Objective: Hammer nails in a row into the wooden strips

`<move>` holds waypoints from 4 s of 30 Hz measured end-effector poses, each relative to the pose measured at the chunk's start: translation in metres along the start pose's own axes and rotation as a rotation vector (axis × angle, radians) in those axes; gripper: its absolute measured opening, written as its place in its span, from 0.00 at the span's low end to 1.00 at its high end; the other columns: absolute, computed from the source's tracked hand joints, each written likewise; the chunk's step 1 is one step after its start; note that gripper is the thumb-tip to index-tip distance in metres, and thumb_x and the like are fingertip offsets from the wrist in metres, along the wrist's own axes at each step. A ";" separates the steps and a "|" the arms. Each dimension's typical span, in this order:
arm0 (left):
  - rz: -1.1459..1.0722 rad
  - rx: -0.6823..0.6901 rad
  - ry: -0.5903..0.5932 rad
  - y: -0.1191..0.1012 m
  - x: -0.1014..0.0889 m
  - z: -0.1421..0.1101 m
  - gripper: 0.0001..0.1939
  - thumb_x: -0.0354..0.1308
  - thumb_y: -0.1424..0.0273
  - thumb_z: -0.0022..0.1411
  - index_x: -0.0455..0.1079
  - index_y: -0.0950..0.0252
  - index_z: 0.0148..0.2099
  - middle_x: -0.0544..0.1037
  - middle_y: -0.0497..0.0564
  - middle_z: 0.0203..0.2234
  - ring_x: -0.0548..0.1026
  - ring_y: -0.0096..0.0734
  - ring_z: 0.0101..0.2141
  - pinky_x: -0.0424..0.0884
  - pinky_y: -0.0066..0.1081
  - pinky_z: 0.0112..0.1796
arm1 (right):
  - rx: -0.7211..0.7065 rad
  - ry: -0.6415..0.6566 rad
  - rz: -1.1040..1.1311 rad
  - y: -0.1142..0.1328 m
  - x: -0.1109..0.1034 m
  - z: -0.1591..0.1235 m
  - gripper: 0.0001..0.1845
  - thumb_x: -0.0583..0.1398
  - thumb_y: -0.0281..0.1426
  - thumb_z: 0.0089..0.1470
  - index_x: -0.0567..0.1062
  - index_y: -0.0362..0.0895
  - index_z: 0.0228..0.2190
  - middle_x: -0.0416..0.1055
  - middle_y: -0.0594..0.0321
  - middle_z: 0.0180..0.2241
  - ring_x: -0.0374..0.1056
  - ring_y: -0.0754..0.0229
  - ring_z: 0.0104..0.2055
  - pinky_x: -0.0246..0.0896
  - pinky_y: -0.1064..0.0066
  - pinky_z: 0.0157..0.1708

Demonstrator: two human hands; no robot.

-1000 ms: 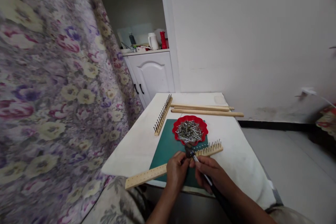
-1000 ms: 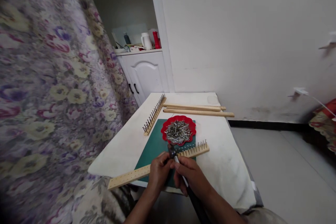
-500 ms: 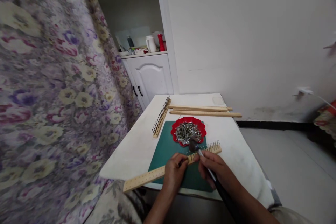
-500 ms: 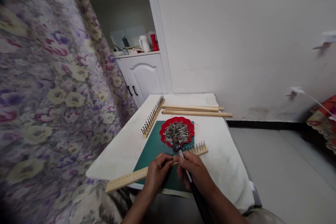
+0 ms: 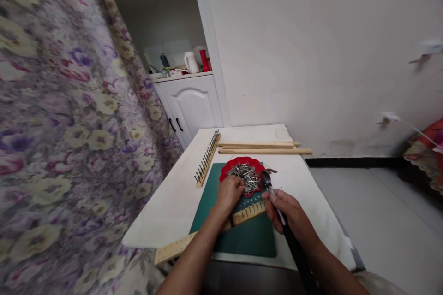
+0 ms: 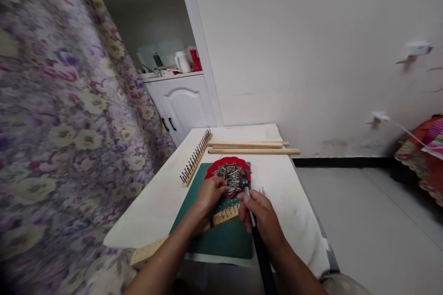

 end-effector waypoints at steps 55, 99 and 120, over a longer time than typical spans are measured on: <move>-0.886 -0.171 -0.276 0.020 0.007 -0.102 0.13 0.56 0.60 0.56 0.67 0.65 0.31 0.72 0.46 0.22 0.69 0.27 0.25 0.64 0.23 0.29 | -0.042 -0.021 -0.219 -0.011 0.008 -0.004 0.14 0.61 0.39 0.49 0.67 0.42 0.33 0.66 0.71 0.17 0.52 0.71 0.11 0.44 0.79 0.11; -0.497 -0.120 -0.240 0.028 0.039 -0.091 0.08 0.54 0.70 0.54 0.68 0.65 0.25 0.69 0.44 0.20 0.66 0.25 0.23 0.55 0.24 0.26 | 0.235 0.272 -0.121 -0.046 0.031 -0.006 0.16 0.58 0.43 0.53 0.67 0.42 0.31 0.69 0.70 0.14 0.54 0.73 0.07 0.38 0.82 0.07; -0.518 -0.036 -0.215 0.035 0.029 -0.096 0.07 0.56 0.71 0.55 0.72 0.64 0.37 0.74 0.49 0.29 0.72 0.31 0.31 0.65 0.27 0.33 | 0.143 0.185 -0.112 -0.022 0.017 -0.006 0.14 0.57 0.39 0.56 0.69 0.40 0.36 0.68 0.69 0.17 0.54 0.73 0.09 0.39 0.81 0.08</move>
Point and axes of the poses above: each hand's wrist, its own z-axis towards the middle knuckle, its own x-axis out of the palm, y = z × x, the point moved 1 cm from there along z, towards the middle knuckle
